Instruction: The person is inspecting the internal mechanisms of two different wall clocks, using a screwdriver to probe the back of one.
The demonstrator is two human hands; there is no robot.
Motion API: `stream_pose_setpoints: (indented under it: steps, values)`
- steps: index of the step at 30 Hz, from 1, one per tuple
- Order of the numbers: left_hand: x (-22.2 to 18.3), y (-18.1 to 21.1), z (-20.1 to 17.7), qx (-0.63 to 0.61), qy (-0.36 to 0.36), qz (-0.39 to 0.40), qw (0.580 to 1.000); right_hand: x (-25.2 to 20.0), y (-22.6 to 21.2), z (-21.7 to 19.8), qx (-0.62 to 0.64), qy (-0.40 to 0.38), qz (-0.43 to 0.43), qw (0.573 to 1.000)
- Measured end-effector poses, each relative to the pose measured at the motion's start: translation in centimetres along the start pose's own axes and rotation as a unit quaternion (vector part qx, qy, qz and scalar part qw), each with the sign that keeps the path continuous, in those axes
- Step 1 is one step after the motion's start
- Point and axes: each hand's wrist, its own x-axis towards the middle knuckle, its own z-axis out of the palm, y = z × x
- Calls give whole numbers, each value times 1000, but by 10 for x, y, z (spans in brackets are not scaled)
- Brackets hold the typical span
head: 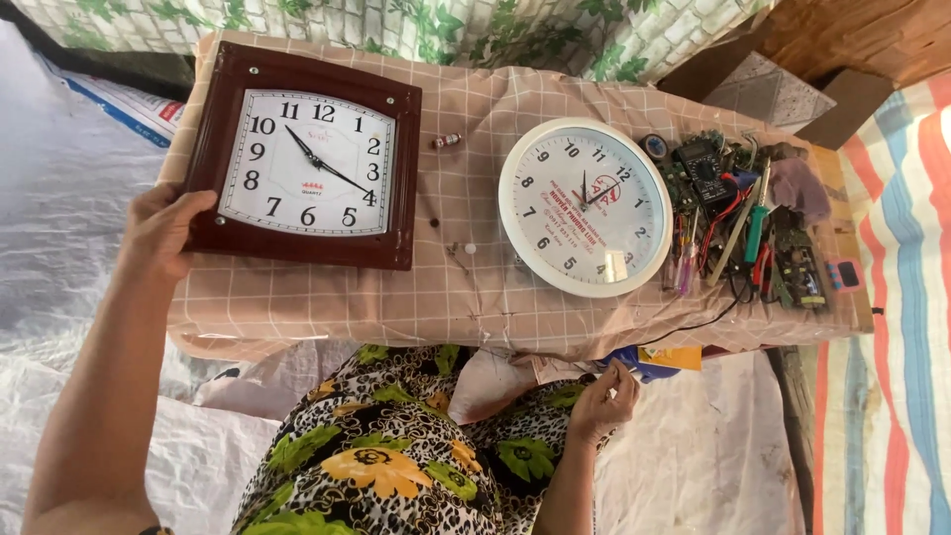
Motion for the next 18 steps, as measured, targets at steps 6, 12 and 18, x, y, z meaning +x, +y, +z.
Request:
stream_pose_setpoints:
  steps: [6,12,18]
  values:
    - [-30,16,14,253,33,80,964,-2,1,1,28,-17,34,999]
    - [-41,37,33,533,80,186,822,3,-13,-4,-32,-4,13,999]
    - [-50,69,110,478,85,400,777,6,-9,1,-55,16,-33,998]
